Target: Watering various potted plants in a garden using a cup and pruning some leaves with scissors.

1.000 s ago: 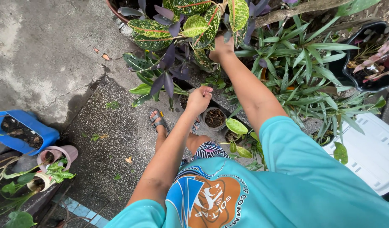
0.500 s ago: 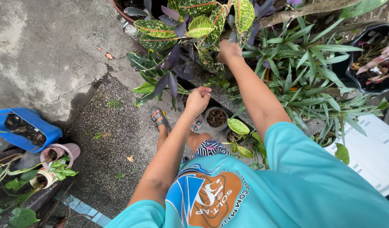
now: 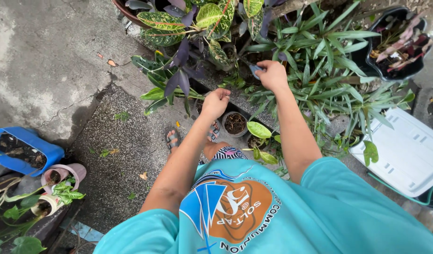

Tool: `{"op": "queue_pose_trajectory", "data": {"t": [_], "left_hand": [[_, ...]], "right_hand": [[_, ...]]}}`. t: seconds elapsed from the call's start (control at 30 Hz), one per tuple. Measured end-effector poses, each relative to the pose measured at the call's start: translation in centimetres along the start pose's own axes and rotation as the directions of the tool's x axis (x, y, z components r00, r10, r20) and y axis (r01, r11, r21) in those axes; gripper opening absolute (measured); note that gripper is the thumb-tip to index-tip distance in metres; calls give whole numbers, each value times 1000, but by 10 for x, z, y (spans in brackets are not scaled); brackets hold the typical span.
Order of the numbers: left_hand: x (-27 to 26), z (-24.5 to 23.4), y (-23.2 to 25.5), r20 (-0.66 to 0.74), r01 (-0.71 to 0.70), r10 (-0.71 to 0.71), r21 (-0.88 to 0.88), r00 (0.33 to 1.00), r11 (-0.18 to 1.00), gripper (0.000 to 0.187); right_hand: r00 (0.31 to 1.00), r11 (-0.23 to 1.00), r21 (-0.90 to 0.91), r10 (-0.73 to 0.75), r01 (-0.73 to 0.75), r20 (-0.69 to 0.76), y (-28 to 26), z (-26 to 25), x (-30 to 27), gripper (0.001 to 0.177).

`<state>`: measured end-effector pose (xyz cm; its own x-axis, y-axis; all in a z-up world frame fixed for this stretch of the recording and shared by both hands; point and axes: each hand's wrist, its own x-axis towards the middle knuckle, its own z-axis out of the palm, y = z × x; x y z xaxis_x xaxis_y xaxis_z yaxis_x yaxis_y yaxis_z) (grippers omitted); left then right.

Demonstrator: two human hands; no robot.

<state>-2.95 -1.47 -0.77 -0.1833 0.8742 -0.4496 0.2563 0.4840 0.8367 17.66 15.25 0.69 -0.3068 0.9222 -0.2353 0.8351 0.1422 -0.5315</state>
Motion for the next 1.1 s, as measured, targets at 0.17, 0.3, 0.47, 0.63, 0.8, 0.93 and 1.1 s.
{"op": "queue_pose_trajectory", "data": {"t": [0.17, 0.3, 0.47, 0.63, 0.8, 0.93, 1.1], "left_hand": [[-19, -8, 0, 24, -67, 67, 18, 997, 998, 25], [-40, -25, 0, 42, -188, 187, 28, 981, 982, 24], [-76, -55, -16, -34, -332, 335, 69, 942, 941, 21], [-130, -102, -7, 15, -208, 208, -13, 978, 978, 23], [-148, -116, -41, -59, -393, 392, -2, 918, 919, 21], [-170, -129, -45, -20, -394, 393, -12, 919, 919, 21], [-190, -133, -46, 44, -352, 354, -37, 934, 935, 23]], "right_hand": [[978, 973, 124, 203, -197, -40, -3, -3, -67, 39], [941, 922, 223, 335, -318, -41, -3, 25, -115, 38], [931, 911, 218, 365, -351, -25, -48, 77, -176, 38], [911, 894, 176, 398, -411, 107, -133, 134, -221, 38], [984, 998, -52, 30, -21, 173, -170, 226, -252, 38], [979, 989, -4, -148, 150, 138, -223, 237, -281, 45], [920, 947, 135, -315, 290, 232, -230, 253, -298, 48]]}}
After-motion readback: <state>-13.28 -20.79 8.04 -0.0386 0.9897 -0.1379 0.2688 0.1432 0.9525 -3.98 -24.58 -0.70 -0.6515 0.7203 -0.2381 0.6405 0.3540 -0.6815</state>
